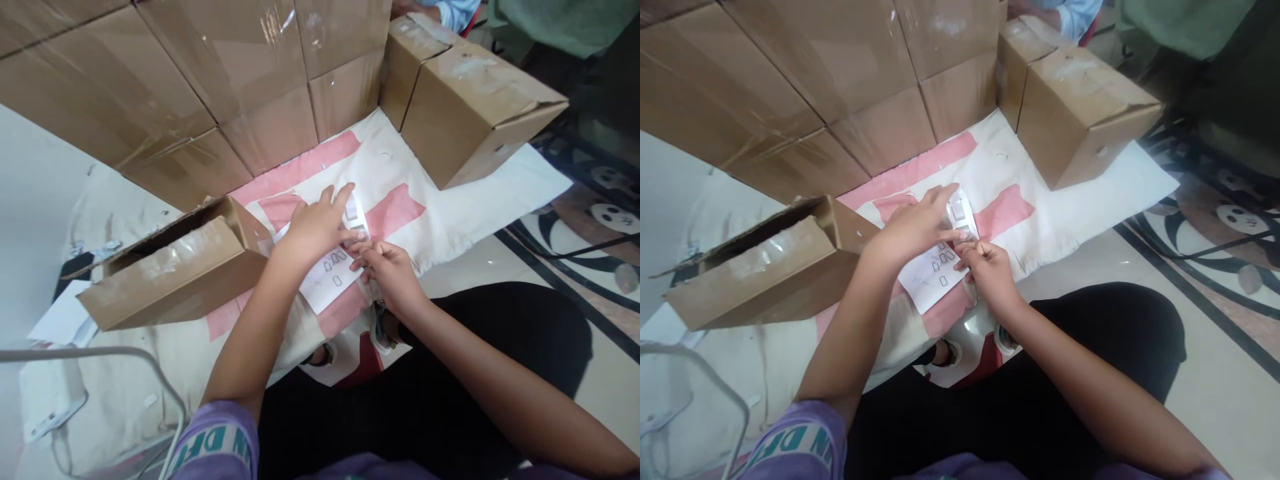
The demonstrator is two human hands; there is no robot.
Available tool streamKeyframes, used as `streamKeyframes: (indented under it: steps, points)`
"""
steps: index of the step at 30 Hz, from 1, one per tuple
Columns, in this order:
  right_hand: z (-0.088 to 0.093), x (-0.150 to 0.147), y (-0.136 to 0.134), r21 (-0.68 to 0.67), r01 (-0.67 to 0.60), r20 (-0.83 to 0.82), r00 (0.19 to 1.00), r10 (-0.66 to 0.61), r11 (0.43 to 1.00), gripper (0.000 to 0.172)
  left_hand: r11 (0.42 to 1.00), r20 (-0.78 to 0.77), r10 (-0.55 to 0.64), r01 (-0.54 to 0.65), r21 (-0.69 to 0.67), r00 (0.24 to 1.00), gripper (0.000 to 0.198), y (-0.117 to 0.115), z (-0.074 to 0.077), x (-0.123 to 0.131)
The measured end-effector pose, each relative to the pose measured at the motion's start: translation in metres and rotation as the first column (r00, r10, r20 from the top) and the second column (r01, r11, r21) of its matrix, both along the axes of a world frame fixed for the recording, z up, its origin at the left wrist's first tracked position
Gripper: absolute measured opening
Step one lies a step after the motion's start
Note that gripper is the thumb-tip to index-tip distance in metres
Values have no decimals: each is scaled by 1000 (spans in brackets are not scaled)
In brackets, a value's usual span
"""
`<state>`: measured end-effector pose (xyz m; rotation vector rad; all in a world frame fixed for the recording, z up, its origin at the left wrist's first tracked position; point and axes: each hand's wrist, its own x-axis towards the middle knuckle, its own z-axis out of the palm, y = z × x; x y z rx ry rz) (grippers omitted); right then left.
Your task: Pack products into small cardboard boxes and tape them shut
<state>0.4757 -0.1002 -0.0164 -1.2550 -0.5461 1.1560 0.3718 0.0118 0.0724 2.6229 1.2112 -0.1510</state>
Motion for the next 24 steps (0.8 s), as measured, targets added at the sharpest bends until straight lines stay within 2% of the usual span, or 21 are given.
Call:
streamKeyframes:
  steps: [4, 9, 17, 20, 24]
  points:
    - [-2, -1, -3, 45, 16, 16, 1000, -17, 999, 45, 993, 85, -88, 94, -66, 992, 102, 12, -3, -18]
    - [-3, -3, -4, 74, 24, 43, 999, -28, 997, 43, 986, 178, -113, 132, -99, 978, 113, 16, -30, -23]
    - [-5, -9, -6, 144, 90, 62, 993, -100, 985, 45, 999, 343, -5, -11, 46, 939, 97, -5, -72, -12]
    - [-5, -12, -9, 156, 84, 77, 992, -97, 984, 47, 998, 379, -6, -18, 60, 926, 94, -4, -80, -13]
    - [-7, -15, -14, 158, 81, 134, 986, -103, 984, 50, 998, 408, -18, -7, 61, 913, 91, -2, -82, -16]
